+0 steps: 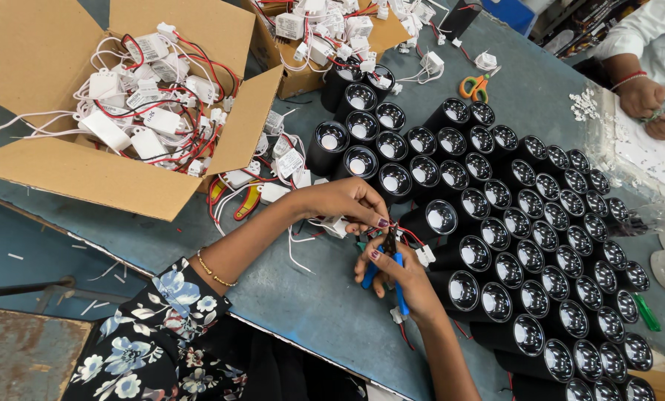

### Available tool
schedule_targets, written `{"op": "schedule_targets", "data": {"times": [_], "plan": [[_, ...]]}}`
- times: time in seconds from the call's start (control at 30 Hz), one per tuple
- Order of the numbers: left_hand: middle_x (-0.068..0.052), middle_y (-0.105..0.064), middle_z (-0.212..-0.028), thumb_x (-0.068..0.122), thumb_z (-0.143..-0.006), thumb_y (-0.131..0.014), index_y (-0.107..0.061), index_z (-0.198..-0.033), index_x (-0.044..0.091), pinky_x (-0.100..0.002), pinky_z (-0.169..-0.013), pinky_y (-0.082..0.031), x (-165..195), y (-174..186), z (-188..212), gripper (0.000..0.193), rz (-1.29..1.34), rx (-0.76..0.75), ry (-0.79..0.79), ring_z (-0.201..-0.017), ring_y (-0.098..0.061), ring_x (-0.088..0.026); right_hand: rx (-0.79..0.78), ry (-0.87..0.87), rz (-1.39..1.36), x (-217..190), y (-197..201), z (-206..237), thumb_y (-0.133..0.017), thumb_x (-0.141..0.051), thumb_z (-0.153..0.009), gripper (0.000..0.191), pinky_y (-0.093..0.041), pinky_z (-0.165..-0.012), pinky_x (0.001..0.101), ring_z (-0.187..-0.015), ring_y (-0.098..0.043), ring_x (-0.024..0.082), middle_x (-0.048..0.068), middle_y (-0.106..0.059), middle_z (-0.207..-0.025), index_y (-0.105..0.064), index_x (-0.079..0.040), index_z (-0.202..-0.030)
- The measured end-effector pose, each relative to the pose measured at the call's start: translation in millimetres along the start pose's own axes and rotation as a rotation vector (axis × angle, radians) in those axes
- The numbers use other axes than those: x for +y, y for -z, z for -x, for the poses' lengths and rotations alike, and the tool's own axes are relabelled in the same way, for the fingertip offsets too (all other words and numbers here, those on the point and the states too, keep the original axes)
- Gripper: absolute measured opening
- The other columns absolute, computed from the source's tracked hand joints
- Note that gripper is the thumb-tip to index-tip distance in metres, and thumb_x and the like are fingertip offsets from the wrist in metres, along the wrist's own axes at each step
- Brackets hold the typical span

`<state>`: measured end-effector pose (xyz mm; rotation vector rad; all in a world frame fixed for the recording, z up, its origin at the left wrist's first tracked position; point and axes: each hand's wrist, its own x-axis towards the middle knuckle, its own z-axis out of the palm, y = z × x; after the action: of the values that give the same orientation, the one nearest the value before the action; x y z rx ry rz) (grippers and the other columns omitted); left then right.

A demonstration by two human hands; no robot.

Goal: The person takes LED driver units with red and black wires from a cardboard box, connects the wire ends into white connector blocks, and uses pliers to crimp or trim the wire ends. The wired connectors are attached to black cylindrical LED downlight housings arranged in rows on the work table.

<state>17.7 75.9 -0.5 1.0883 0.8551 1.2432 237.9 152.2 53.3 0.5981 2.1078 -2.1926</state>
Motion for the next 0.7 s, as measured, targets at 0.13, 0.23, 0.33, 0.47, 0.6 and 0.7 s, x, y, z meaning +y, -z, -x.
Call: {"op": "schedule_targets", "data": {"times": [0.13,0.23,0.33,0.47,0.6,0.7], "plan": [[-0.004,-0.071,-0.078,0.015,-0.094,-0.073,-0.076,-0.108,-0.005,-0.021,-0.056,-0.049,0,0,1,0.024,0.002,-0.001,0.007,-0.06,-0.059,-0.004,-0.013,-0.03,-0.041,1,2,1,-0.061,-0.035,-0.096,0.029,-0.045,-0.045,0.0246,-0.069,-0.069,0.017,0.011,-0.069,-0.079,-0.058,-0.006,-0.096],[-0.004,-0.07,-0.076,0.015,-0.095,-0.073,-0.076,-0.109,-0.005,-0.021,-0.056,-0.048,0,1,1,0.024,-0.003,-0.001,0.011,-0.06,-0.059,-0.004,-0.011,-0.057,-0.078,3,4,2,-0.06,-0.032,-0.096,0.026,-0.039,-0.041,0.0236,-0.063,-0.066,0.017,0.009,-0.064,-0.072,-0.055,-0.007,-0.093],[-0.004,-0.071,-0.078,0.015,-0.095,-0.072,-0.075,-0.109,-0.005,-0.021,-0.056,-0.049,-1,1,1,0.025,-0.008,-0.016,-0.006,-0.06,-0.059,-0.005,0.001,-0.078,-0.1,5,5,2,-0.059,-0.031,-0.098,0.026,-0.033,-0.037,0.0228,-0.056,-0.06,0.016,0.006,-0.056,-0.064,-0.054,-0.008,-0.089],[-0.002,-0.067,-0.078,0.021,-0.1,-0.068,-0.074,-0.111,-0.005,-0.022,-0.061,-0.052,0,1,0,0.028,0.028,-0.066,-0.007,-0.065,-0.062,-0.005,0.016,-0.062,-0.091,10,9,1,-0.057,-0.032,-0.1,0.031,-0.028,-0.038,0.0234,-0.049,-0.052,0.013,0.002,-0.048,-0.058,-0.052,-0.007,-0.082],[-0.002,-0.069,-0.076,0.027,-0.101,-0.065,-0.073,-0.108,-0.003,-0.024,-0.06,-0.055,2,0,0,0.033,0.017,-0.029,0.037,-0.063,-0.064,-0.007,-0.008,-0.002,-0.126,16,11,0,-0.057,-0.032,-0.102,0.036,-0.029,-0.042,0.0266,-0.046,-0.043,0.011,0.0,-0.041,-0.056,-0.048,-0.008,-0.078],[-0.003,-0.07,-0.078,0.025,-0.1,-0.066,-0.074,-0.108,-0.005,-0.024,-0.061,-0.055,3,-1,2,0.032,0.009,-0.029,0.045,-0.065,-0.064,-0.008,-0.003,-0.037,-0.053,17,14,0,-0.055,-0.033,-0.103,0.041,-0.029,-0.042,0.0262,-0.045,-0.043,0.012,0.0,-0.04,-0.054,-0.044,-0.008,-0.072]]}}
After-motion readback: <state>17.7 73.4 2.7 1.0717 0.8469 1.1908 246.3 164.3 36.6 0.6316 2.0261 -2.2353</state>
